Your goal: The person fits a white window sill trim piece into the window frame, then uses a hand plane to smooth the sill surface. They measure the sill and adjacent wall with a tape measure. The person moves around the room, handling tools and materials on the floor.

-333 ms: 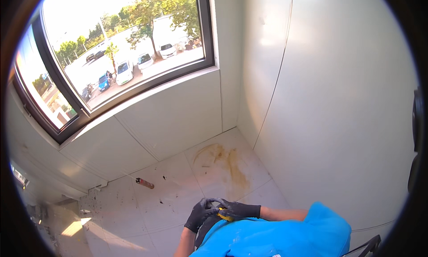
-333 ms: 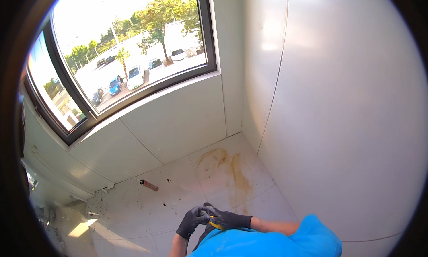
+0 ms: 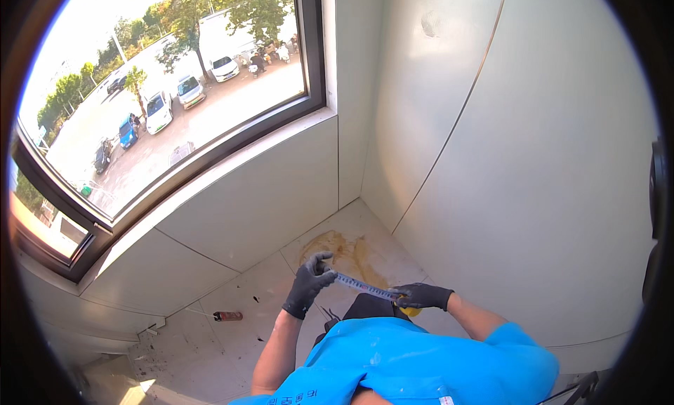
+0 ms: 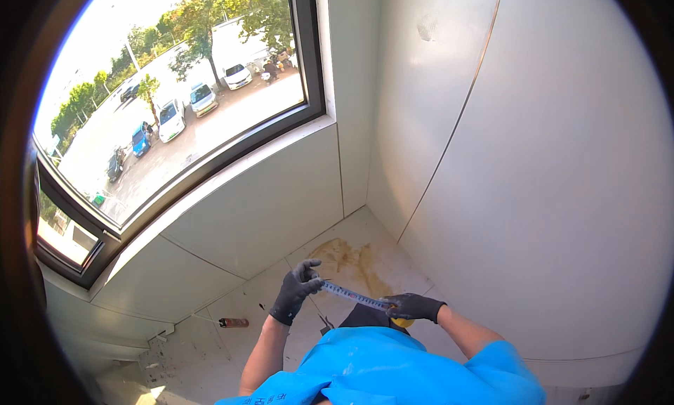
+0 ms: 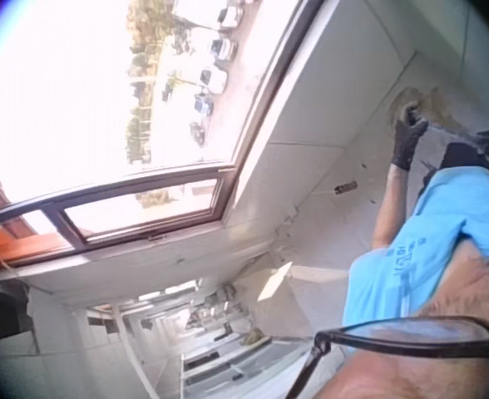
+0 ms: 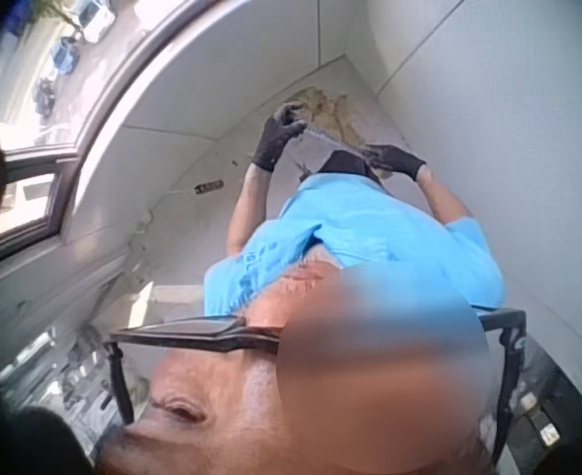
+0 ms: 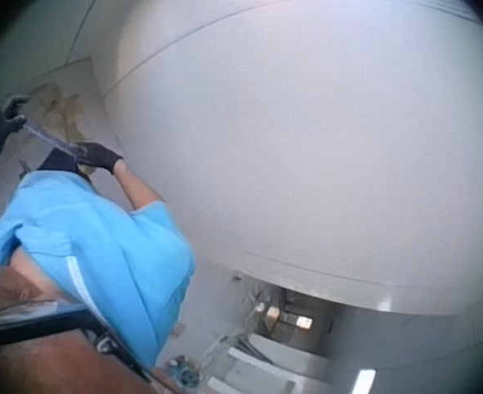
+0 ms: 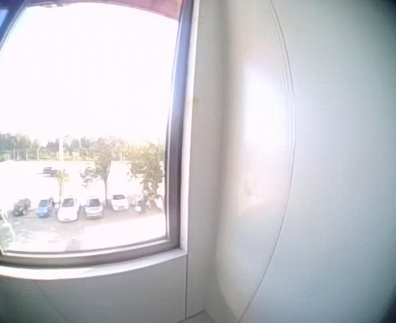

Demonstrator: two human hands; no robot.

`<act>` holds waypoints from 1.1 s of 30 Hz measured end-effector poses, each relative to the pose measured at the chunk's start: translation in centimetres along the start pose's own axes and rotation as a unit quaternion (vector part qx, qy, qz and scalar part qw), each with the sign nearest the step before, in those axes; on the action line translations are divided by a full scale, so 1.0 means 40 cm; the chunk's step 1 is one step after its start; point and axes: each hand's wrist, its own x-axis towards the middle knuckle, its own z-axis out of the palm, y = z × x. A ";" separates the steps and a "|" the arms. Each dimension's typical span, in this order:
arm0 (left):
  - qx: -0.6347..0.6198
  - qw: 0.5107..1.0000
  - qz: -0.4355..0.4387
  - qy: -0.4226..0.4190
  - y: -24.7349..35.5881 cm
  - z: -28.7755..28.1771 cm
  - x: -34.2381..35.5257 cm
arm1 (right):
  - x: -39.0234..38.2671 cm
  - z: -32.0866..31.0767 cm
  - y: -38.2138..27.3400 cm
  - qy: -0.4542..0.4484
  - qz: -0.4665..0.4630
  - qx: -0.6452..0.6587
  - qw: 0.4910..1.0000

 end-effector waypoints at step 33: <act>0.009 0.918 -0.311 0.246 -0.273 -0.675 0.363 | 0.558 -0.535 -0.022 0.471 0.034 -0.091 0.877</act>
